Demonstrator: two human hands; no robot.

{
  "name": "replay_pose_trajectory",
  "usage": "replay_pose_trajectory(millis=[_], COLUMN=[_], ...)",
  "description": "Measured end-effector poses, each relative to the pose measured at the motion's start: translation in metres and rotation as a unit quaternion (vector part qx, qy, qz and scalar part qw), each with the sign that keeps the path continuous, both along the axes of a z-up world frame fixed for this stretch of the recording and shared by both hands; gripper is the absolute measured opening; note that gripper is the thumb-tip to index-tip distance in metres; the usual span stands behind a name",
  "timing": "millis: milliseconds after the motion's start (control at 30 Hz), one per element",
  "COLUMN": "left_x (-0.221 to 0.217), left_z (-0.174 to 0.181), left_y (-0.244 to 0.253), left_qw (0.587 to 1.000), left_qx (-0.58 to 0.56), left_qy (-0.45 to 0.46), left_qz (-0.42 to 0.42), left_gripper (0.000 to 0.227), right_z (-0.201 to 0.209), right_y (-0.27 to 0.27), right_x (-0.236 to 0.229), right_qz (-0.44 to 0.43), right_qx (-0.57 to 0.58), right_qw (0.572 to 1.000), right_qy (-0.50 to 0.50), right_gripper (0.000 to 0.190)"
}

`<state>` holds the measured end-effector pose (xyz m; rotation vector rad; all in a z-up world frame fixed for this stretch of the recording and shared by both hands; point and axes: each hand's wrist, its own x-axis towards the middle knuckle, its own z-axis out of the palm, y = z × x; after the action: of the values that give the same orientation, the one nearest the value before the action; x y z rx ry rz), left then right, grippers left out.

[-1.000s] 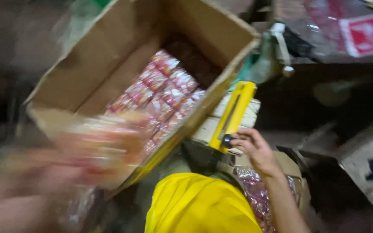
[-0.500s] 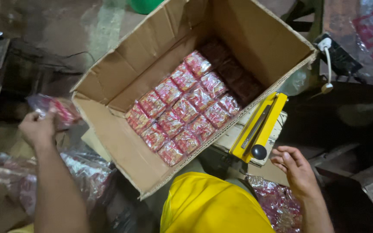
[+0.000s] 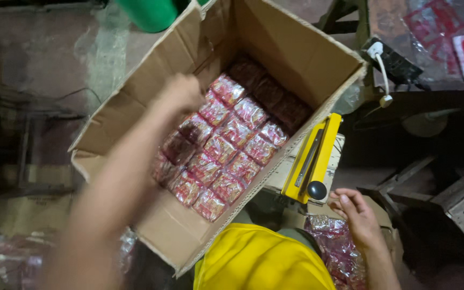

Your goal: The person repeatedly picks up small transparent packets containing reddish snack items, places them on a yellow handheld heat sealer, and presses the sealer to close the packets. The sealed packets are then placed into a cardboard box. The process is repeated continuously.

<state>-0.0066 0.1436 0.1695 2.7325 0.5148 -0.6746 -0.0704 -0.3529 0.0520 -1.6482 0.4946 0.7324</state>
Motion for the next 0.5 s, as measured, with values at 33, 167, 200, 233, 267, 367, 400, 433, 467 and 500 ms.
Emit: replay_pose_trajectory(millis=[33,167,200,233,267,367,400,433,467,500], left_x=[0.003,-0.020,-0.025,-0.032,-0.036,-0.046,-0.043,-0.041,-0.040,-0.033], left_z=[-0.043,-0.095,-0.122,-0.148,-0.174,-0.182,-0.158,-0.133,-0.109,-0.111], left_y=[0.003,-0.012,-0.006,0.000,0.008,0.007,-0.004,-0.016,-0.029,-0.017], left_qw=[0.999,0.959,0.960,0.954,0.948,0.919,0.919,0.930,0.939,0.938], left_qx=[0.027,-0.029,-0.029,-0.020,-0.009,-0.124,-0.123,-0.118,-0.113,-0.113], left_qy=[0.041,0.154,0.155,0.147,0.138,0.125,0.125,0.104,0.085,0.087], left_qz=[0.002,0.237,0.232,0.259,0.286,0.353,0.352,0.333,0.314,0.315], left_gripper=[0.030,0.058,0.058,0.074,0.094,0.047,0.047,0.055,0.082,0.082], right_z=[0.006,-0.015,-0.013,-0.010,-0.008,-0.007,-0.010,-0.012,-0.013,-0.008], right_y=[0.001,-0.030,-0.035,-0.040,-0.043,-0.047,-0.046,-0.044,-0.044,-0.041], right_x=[-0.003,-0.027,-0.031,-0.036,-0.040,-0.035,-0.032,-0.030,-0.028,-0.023], right_qz=[0.013,-0.052,-0.057,-0.033,-0.009,0.029,0.028,0.034,0.042,0.043], right_qx=[-0.042,-0.050,-0.051,-0.084,-0.115,-0.146,-0.146,-0.120,-0.094,-0.095], right_qw=[0.999,0.997,0.997,0.996,0.993,0.988,0.988,0.992,0.995,0.994], right_qy=[0.016,0.014,0.014,0.021,0.027,0.043,0.043,0.027,0.013,0.015], right_gripper=[0.027,0.029,0.029,0.032,0.035,0.039,0.039,0.042,0.045,0.045])
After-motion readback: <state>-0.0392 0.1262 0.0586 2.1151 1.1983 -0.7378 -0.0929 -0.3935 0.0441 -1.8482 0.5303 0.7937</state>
